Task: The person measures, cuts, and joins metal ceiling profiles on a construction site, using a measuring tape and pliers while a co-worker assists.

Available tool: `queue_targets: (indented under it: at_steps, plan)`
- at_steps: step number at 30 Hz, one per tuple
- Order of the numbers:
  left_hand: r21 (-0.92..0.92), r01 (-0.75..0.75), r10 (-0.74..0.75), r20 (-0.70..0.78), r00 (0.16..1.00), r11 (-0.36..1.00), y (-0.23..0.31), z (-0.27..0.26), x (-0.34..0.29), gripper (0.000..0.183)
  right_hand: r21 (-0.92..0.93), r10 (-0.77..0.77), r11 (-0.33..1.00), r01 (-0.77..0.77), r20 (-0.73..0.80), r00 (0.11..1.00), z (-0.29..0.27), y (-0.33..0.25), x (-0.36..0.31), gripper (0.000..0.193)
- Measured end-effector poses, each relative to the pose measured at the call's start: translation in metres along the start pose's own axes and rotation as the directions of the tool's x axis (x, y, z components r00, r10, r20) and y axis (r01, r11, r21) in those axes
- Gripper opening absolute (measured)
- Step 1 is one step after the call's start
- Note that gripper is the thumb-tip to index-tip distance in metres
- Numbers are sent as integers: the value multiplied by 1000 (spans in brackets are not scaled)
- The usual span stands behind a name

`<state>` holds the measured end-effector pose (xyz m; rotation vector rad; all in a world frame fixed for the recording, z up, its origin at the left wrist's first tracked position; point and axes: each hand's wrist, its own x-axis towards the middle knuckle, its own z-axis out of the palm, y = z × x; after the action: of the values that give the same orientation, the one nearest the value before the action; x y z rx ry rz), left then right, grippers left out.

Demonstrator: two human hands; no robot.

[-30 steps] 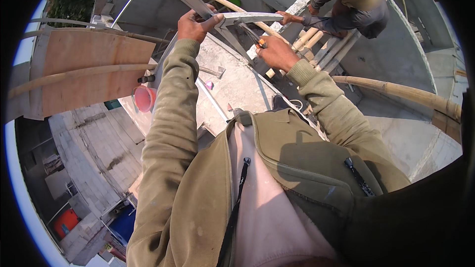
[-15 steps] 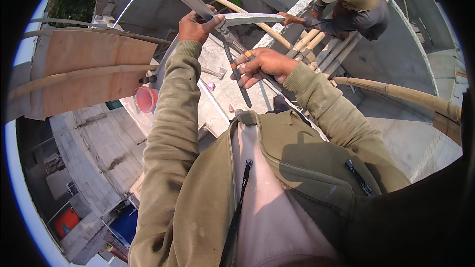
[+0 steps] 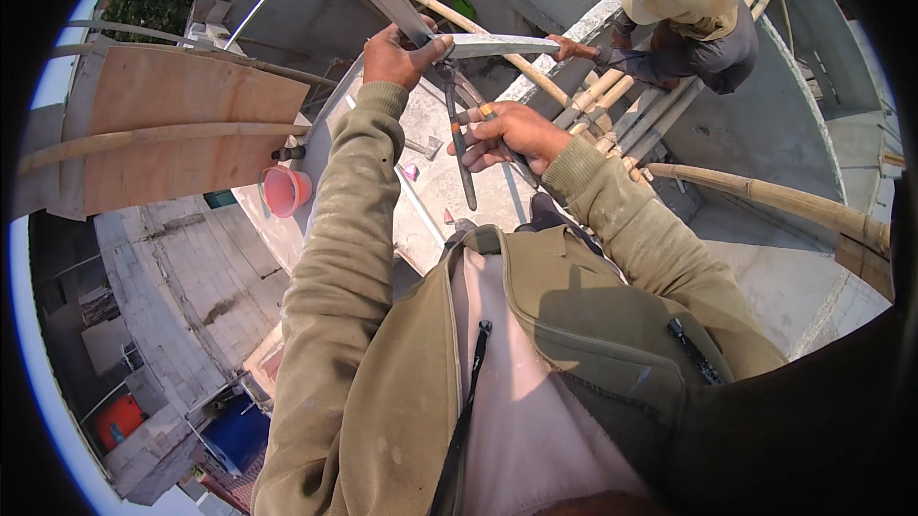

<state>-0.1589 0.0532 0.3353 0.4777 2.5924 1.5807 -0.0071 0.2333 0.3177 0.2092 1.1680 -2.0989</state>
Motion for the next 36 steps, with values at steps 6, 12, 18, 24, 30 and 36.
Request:
queue_targets:
  at_steps: [6,12,18,24,30,36]
  plan:
    - [18,14,-14,13,1000,1000,4,1,0,42,-161,22,985,-55,-204,979,14,-5,-6,29]
    - [137,-37,32,44,999,990,9,-3,-1,49,-151,39,987,-56,-113,993,2,-1,3,29]
    - [167,-121,137,-84,987,978,17,6,-9,57,-268,20,963,-38,-72,997,-14,-1,5,39]
    - [196,-106,128,-108,986,975,19,5,-12,48,-925,-495,255,-281,-375,784,11,2,1,44]
    - [202,-95,121,-118,986,975,15,2,-14,48,-915,-813,-158,-373,-94,575,11,27,-6,55]
    - [196,-109,124,-67,990,975,21,4,-8,44,-951,-847,-233,-204,95,524,-39,34,8,54]
